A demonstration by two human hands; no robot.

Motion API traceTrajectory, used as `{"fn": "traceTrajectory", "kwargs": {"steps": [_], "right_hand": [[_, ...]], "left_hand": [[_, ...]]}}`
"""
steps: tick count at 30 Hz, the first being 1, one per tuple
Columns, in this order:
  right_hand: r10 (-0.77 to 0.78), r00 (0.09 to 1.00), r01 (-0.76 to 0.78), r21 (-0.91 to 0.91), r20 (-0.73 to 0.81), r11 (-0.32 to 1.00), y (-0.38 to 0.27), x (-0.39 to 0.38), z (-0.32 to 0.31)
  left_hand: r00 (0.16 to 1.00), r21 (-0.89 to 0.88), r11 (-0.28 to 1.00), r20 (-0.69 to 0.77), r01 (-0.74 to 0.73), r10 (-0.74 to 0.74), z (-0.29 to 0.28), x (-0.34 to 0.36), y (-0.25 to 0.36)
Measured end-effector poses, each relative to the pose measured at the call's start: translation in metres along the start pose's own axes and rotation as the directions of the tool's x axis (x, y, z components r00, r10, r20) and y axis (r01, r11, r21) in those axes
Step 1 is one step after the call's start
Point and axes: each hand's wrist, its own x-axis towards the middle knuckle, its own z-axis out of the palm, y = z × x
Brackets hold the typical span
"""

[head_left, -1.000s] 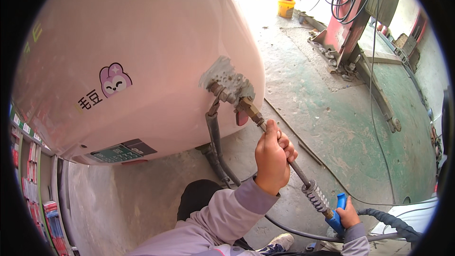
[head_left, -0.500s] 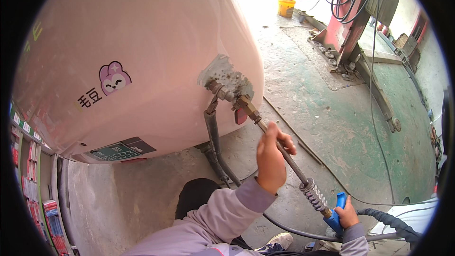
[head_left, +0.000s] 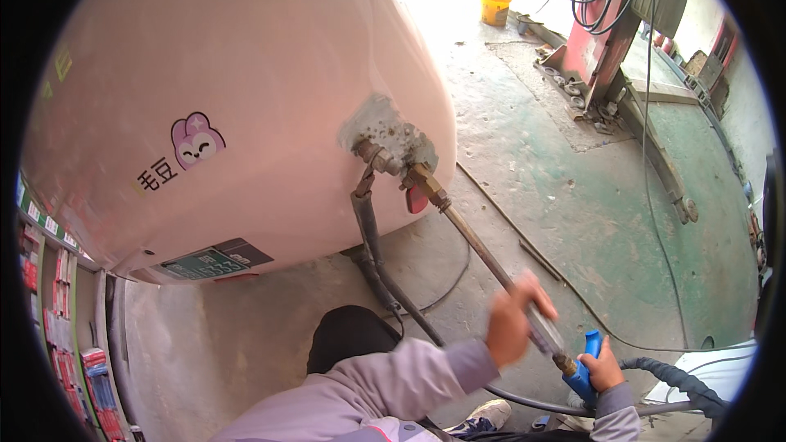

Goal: The person uses a welding torch to heat and work on the fuel cap area of a pink scooter. They manipulate the torch and the fuel cap assembly, applying heat to the joint.

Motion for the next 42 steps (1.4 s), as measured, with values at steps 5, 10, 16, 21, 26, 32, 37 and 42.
{"fn": "traceTrajectory", "kwargs": {"steps": [5,10,16,21,26,32,37,42], "right_hand": [[-0.01,1.0,0.01,0.043,-0.015,0.999,-0.01,-0.002,0.003],[-0.03,0.994,0.039,0.086,-0.105,0.996,-0.008,-0.003,0.003],[-0.008,0.92,0.093,0.2,-0.391,0.975,-0.002,0.001,0.009],[-0.056,0.825,0.195,0.19,-0.562,0.962,-0.001,0.006,0.005],[-0.036,0.877,0.15,0.202,-0.478,0.968,0.0,0.005,0.004],[-0.057,0.869,0.163,0.175,-0.491,0.971,0.001,0.006,0.004],[0.017,0.985,-0.007,0.059,-0.171,0.998,0.002,0.007,0.003],[0.048,0.996,-0.043,0.065,-0.076,0.997,0.003,0.004,0.006]], "left_hand": [[0.998,0.191,0.981,-0.038,-0.043,0.051,-0.004,-0.018,-0.045],[0.943,0.336,0.919,-0.182,-0.206,0.278,0.012,0.005,0.026],[0.988,-0.103,0.986,-0.104,-0.129,0.118,0.007,0.038,0.095],[0.815,-0.363,0.928,0.561,0.087,0.143,-0.034,0.064,0.088],[0.663,-0.397,0.909,0.716,0.13,0.218,-0.046,0.08,0.081],[0.73,-0.438,0.889,0.65,0.132,0.211,-0.027,0.068,0.088],[0.955,-0.055,0.985,-0.259,-0.164,0.144,0.013,0.035,0.088],[0.921,0.033,0.972,-0.315,-0.232,0.231,0.043,0.008,0.083]]}}
